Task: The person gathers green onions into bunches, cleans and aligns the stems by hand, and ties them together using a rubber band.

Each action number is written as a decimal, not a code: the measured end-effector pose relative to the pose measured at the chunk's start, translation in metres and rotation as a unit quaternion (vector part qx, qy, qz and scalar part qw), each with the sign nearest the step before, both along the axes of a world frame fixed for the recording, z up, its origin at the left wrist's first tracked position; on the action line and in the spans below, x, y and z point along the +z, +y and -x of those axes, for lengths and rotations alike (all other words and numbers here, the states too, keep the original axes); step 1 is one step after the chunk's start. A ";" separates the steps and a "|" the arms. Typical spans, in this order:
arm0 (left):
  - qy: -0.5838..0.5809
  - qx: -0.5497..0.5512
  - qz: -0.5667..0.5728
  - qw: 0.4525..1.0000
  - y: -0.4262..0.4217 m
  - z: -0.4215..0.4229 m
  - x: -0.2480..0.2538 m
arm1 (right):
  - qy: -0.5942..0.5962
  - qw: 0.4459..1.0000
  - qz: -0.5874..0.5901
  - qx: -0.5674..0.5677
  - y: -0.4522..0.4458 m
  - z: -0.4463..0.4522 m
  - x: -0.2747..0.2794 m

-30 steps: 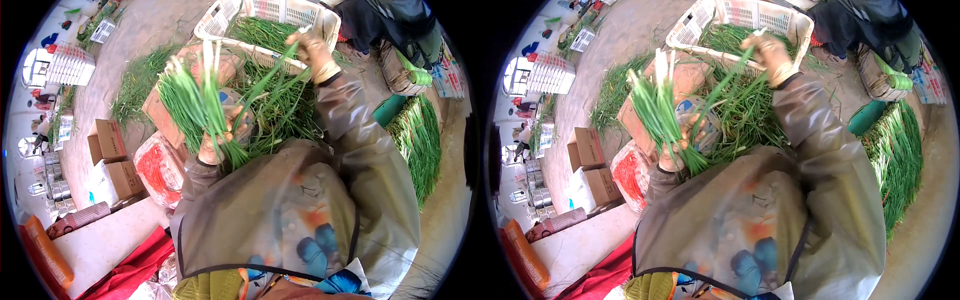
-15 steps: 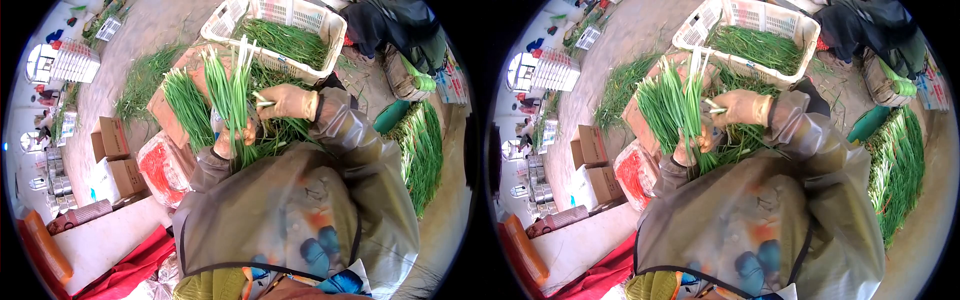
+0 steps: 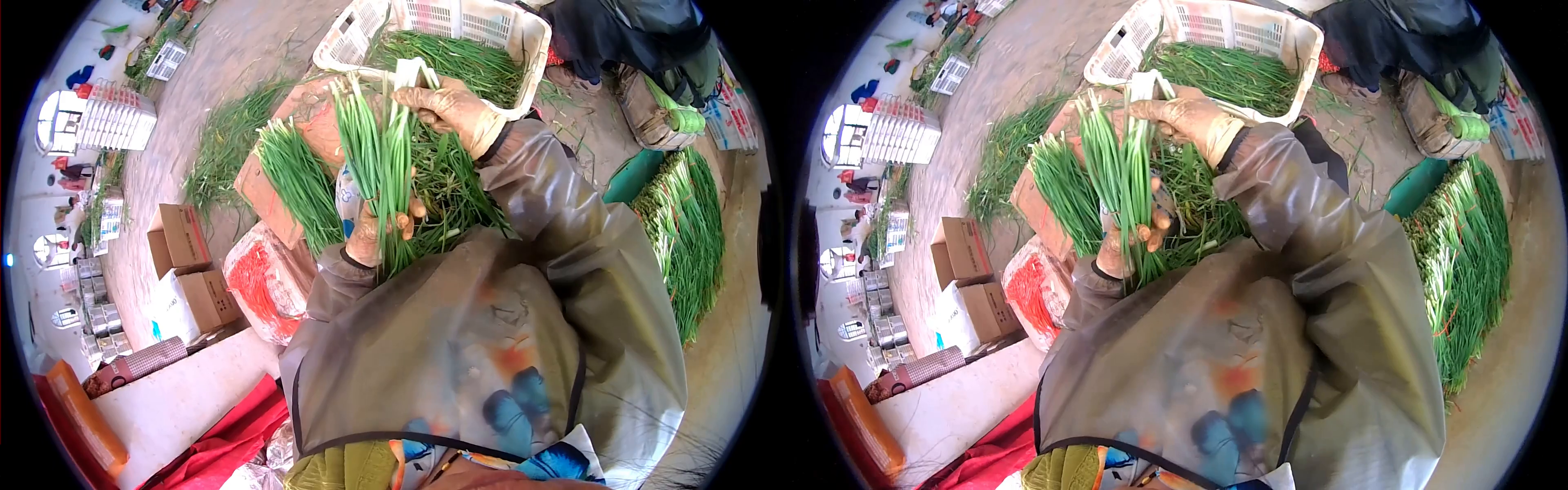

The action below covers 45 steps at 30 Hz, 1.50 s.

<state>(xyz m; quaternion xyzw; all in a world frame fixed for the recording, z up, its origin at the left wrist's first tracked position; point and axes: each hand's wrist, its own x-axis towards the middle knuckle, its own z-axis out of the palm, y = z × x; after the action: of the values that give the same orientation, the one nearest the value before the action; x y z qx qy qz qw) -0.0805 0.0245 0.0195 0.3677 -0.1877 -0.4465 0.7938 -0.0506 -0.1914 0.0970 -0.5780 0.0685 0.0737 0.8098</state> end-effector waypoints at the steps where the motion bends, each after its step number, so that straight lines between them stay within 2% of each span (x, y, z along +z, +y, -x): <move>1: 0.006 0.058 0.010 0.998 0.001 0.006 0.001 | -0.001 0.999 0.009 -0.032 -0.001 0.001 0.000; 4: 0.030 0.086 -0.008 0.996 0.010 0.005 -0.010 | 0.021 0.996 -0.010 -0.084 -0.011 0.000 -0.020; 6: 0.065 0.174 -0.026 0.982 0.007 0.009 -0.005 | 0.018 0.993 -0.064 -0.095 -0.012 -0.001 -0.032; 7: 0.059 0.123 -0.003 0.991 0.009 0.003 -0.013 | 0.019 0.993 -0.063 -0.096 -0.014 -0.002 -0.034; 8: 0.059 0.122 -0.002 0.991 0.008 0.003 -0.015 | -0.001 0.996 -0.066 -0.063 -0.016 -0.002 -0.034; 11: -0.012 0.165 -0.131 0.978 -0.001 0.009 -0.013 | -0.034 0.998 -0.040 -0.018 -0.014 0.002 -0.023; 14: 0.008 0.177 -0.083 0.981 -0.005 0.012 -0.006 | -0.041 0.999 0.016 -0.008 -0.010 0.001 -0.016; 16: 0.003 0.184 -0.073 0.980 -0.006 0.012 -0.004 | -0.012 0.998 -0.004 -0.069 -0.005 0.002 -0.016; 20: 0.014 0.181 -0.070 0.981 -0.006 0.014 -0.006 | -0.017 1.000 0.012 0.008 -0.008 0.004 -0.014; 22: 0.031 0.188 -0.072 0.979 -0.005 0.013 -0.010 | -0.016 1.000 0.025 0.001 -0.006 0.004 -0.014; 24: 0.011 0.130 -0.034 0.991 0.002 0.004 -0.028 | -0.082 0.995 0.038 -0.050 -0.003 -0.002 -0.030; 25: 0.010 0.128 -0.051 0.990 0.006 0.002 -0.032 | -0.147 0.986 0.006 -0.077 -0.002 -0.007 -0.036; 26: 0.008 0.128 -0.047 0.991 0.009 0.000 -0.036 | -0.149 0.986 0.009 -0.077 -0.009 -0.008 -0.038; 28: 0.025 0.124 -0.058 0.990 0.010 0.001 -0.030 | -0.055 0.985 -0.001 -0.161 -0.020 -0.003 -0.024; 29: 0.033 0.137 -0.079 0.987 0.011 0.006 -0.025 | -0.062 0.972 -0.045 -0.223 -0.022 -0.006 -0.015; 30: 0.033 0.139 -0.079 0.987 0.013 0.010 -0.021 | -0.047 0.966 -0.015 -0.254 -0.038 -0.015 -0.023; 31: 0.032 0.160 -0.095 0.982 0.016 0.014 -0.018 | -0.028 0.977 0.018 -0.209 -0.066 -0.018 -0.034; 32: 0.031 0.182 -0.111 0.977 0.019 0.017 -0.016 | -0.082 0.971 0.001 -0.225 -0.087 -0.026 -0.042; 34: 0.037 0.196 -0.107 0.974 0.032 0.018 -0.017 | -0.095 0.951 -0.059 -0.289 -0.113 -0.027 -0.033; 35: 0.065 0.224 -0.082 0.969 0.038 0.018 -0.023 | -0.049 0.932 0.272 -0.235 -0.147 -0.040 -0.057; 36: 0.092 0.251 -0.057 0.962 0.042 0.019 -0.026 | -0.030 0.860 0.488 -0.145 -0.148 -0.044 -0.076; 37: 0.089 0.239 0.022 0.967 0.040 0.018 -0.020 | -0.032 0.733 0.676 -0.066 -0.136 -0.043 -0.078; 39: 0.090 0.250 -0.004 0.964 0.041 0.018 -0.020 | 0.017 0.806 0.590 0.040 -0.097 -0.022 -0.074; 40: 0.092 0.259 -0.031 0.961 0.040 0.017 -0.021 | 0.095 0.919 0.378 0.054 -0.076 -0.013 -0.047; 41: 0.067 0.238 -0.040 0.968 0.041 0.014 -0.025 | 0.067 0.961 0.265 0.036 -0.060 -0.007 -0.038; 42: 0.071 0.240 -0.041 0.967 0.038 0.015 -0.025 | 0.042 0.988 0.144 0.018 -0.047 -0.005 -0.035; 44: 0.046 0.197 -0.073 0.977 0.030 0.014 -0.023 | -0.006 0.990 0.138 0.008 -0.016 -0.013 -0.038; 45: 0.051 0.185 -0.125 0.973 0.028 0.013 -0.030 | 0.015 0.989 0.141 0.047 -0.012 -0.017 -0.037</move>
<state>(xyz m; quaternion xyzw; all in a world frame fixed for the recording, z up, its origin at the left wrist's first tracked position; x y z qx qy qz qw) -0.0939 0.0524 -0.0100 0.4692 -0.0182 -0.3299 0.8190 -0.0337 -0.2032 0.0597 -0.6875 0.0632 0.1105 0.7149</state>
